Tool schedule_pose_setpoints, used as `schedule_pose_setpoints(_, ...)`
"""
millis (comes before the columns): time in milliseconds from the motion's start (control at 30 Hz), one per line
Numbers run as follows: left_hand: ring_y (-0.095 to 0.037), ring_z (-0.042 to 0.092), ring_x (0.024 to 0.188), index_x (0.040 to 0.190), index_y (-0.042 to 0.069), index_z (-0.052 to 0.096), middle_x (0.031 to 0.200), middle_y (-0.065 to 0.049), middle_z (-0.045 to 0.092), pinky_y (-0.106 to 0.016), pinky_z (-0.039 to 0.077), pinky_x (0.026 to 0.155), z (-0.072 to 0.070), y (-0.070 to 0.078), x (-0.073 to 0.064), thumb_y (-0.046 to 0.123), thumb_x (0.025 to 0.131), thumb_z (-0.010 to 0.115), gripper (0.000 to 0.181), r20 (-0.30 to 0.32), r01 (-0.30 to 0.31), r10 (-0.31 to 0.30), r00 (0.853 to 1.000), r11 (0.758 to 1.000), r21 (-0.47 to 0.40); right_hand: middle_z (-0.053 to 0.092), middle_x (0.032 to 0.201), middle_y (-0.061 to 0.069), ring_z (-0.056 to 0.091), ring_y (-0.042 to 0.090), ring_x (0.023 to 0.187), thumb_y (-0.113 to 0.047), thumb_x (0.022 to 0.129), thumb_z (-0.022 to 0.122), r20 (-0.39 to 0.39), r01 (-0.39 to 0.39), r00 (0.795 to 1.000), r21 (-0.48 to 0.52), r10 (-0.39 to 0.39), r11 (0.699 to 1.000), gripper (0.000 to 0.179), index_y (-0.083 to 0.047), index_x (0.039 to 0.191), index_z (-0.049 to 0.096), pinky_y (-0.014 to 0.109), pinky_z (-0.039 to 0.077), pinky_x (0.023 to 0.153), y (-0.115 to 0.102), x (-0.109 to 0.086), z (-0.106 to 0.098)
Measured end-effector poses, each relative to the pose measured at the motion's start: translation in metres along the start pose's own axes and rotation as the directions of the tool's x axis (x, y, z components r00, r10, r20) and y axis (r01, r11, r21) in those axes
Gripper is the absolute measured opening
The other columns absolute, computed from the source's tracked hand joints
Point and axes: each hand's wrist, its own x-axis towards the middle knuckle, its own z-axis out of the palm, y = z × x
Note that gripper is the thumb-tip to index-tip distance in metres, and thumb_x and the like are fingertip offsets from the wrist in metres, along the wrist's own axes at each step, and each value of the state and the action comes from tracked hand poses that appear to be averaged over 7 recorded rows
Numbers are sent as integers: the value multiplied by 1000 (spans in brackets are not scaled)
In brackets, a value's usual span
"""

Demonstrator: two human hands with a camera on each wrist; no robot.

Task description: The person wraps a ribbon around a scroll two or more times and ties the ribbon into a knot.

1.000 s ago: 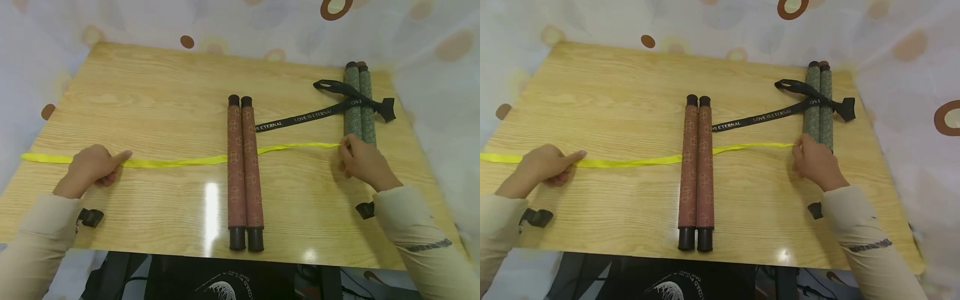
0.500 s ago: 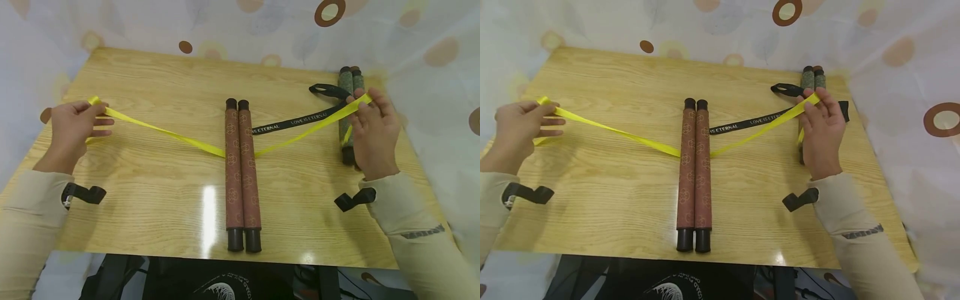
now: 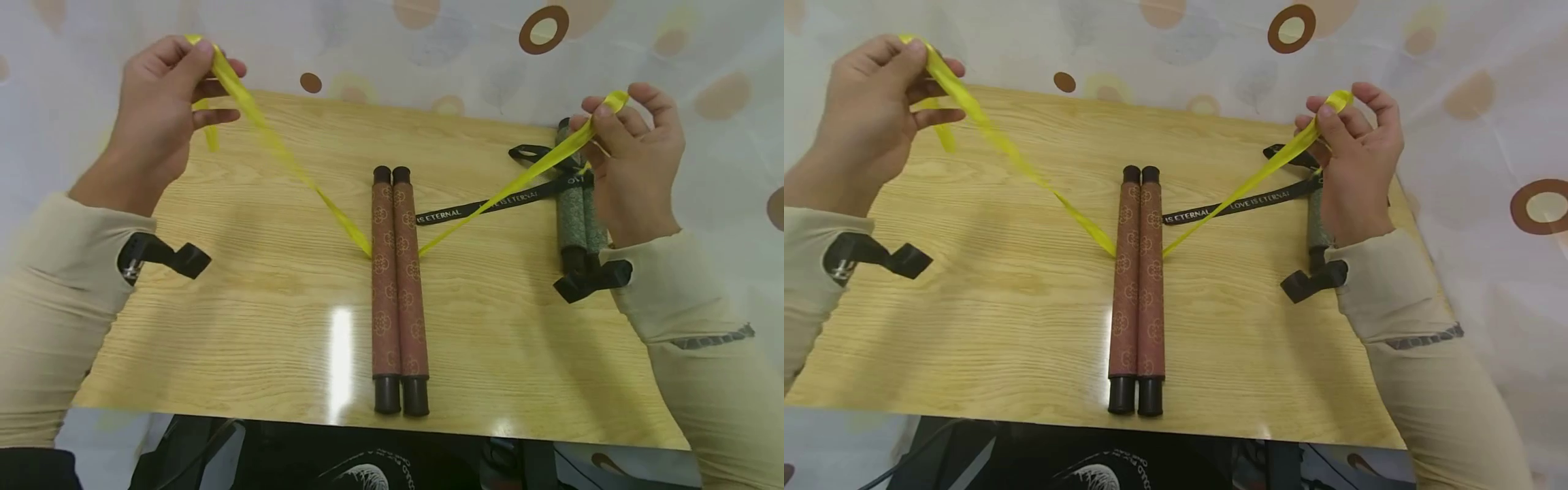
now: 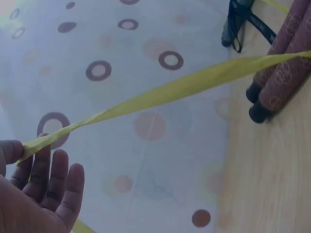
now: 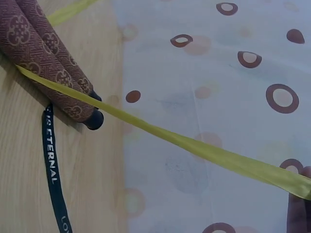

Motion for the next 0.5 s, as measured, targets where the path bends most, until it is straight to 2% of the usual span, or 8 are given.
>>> schedule_pose_setpoints(133, -19, 70, 83, 95, 0, 61, 91, -7, 76, -27, 56, 68, 33, -4, 4, 16, 96, 66, 17, 74, 11, -10, 997, 1000, -10, 69, 97, 20, 71, 32, 71, 15, 88, 63, -111, -22, 994, 6, 22, 1000, 43, -13, 117, 45, 35, 61, 66, -13, 13, -3)
schedule_pose_setpoints(267, -20, 71, 84, 95, 2, 60, 89, -7, 75, -28, 53, 72, 59, -5, 8, 14, 98, 63, 13, 123, 50, -49, 991, 999, -5, 68, 101, 19, 69, 32, 71, 16, 89, 61, -156, 47, 987, 41, -40, 998, 41, -12, 115, 44, 37, 62, 69, -26, 24, -8)
schedule_pose_setpoints(400, -20, 67, 83, 95, 4, 60, 87, -7, 73, -26, 51, 70, 82, 0, 12, 12, 99, 62, 9, 142, 59, -58, 988, 998, -4, 65, 103, 19, 66, 32, 71, 15, 92, 57, -125, 113, 987, 88, -101, 990, 33, -7, 115, 45, 37, 61, 70, -36, 32, 6)
schedule_pose_setpoints(500, -19, 64, 83, 97, 4, 63, 86, -6, 70, -22, 40, 59, 97, 5, 14, 14, 99, 62, 10, 186, -4, -8, 983, 998, 60, 66, 99, 19, 64, 33, 69, 13, 95, 54, -39, 103, 994, 88, -100, 991, 27, -1, 117, 51, 33, 58, 63, -38, 33, 32)
